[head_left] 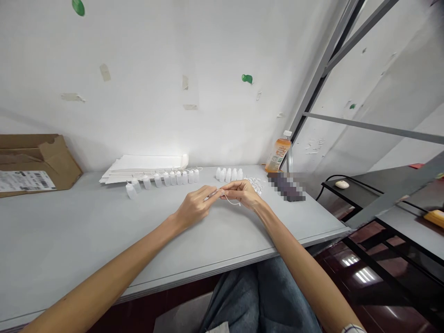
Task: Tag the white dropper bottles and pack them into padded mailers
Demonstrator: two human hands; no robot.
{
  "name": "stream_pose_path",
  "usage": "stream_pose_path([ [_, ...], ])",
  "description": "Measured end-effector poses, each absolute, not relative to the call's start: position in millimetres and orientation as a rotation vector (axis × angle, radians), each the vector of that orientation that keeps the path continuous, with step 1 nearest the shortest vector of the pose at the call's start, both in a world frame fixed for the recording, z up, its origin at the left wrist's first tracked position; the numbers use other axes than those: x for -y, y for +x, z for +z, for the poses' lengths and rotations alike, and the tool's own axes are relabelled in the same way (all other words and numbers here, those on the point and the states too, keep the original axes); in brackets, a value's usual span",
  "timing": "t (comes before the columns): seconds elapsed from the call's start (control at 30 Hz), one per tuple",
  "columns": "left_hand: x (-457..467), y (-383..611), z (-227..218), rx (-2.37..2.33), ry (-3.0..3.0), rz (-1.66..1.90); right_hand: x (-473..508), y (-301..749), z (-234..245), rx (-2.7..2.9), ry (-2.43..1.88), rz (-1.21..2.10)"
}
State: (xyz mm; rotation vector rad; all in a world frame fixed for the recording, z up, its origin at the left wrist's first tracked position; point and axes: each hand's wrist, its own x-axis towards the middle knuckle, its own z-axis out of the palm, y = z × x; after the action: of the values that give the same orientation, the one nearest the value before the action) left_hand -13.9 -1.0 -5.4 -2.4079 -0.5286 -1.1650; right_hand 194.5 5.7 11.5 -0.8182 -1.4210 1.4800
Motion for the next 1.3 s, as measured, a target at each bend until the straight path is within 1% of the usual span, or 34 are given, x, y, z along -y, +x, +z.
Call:
stream_pose_path([
  [0.13,2.4,-9.1,-3.6,0.647,-2.451,-1.318,-2.7,196.4,19.3,1.439,-0.824,1.435],
  [0.3,6.8,-5.4,4.4,0.995,-2.666,-1.531,1.7,192.3,26.3,1.490,-0.837,1.288],
  [0.43,4.1,-8.3,7.6,1.269,-2.841,-1.606,4.3,188.1,27.4,1.533,-0.866,1.228],
  [0.5,1.9,-9.9,7.6,1.332,-2.932,-1.647,5.1,188.1,27.2,1.563,-0.894,1.222],
  [0.63,0.2,-11.7,7.5,1.304,-3.000,-1.749,5.6,190.1,26.2,1.662,-0.870,1.301],
  [0.73,1.7,-12.0,9.5,1.261,-3.001,-1.741,6.3,189.7,26.4,1.673,-0.809,1.357],
  [0.9,4.7,-11.6,12.2,1.150,-2.934,-1.731,8.0,186.0,27.3,1.603,-0.783,1.361],
  [1.3,-0.7,-16.7,4.4,0.756,-2.694,-1.446,0.8,187.0,15.3,1.501,-0.785,1.406],
])
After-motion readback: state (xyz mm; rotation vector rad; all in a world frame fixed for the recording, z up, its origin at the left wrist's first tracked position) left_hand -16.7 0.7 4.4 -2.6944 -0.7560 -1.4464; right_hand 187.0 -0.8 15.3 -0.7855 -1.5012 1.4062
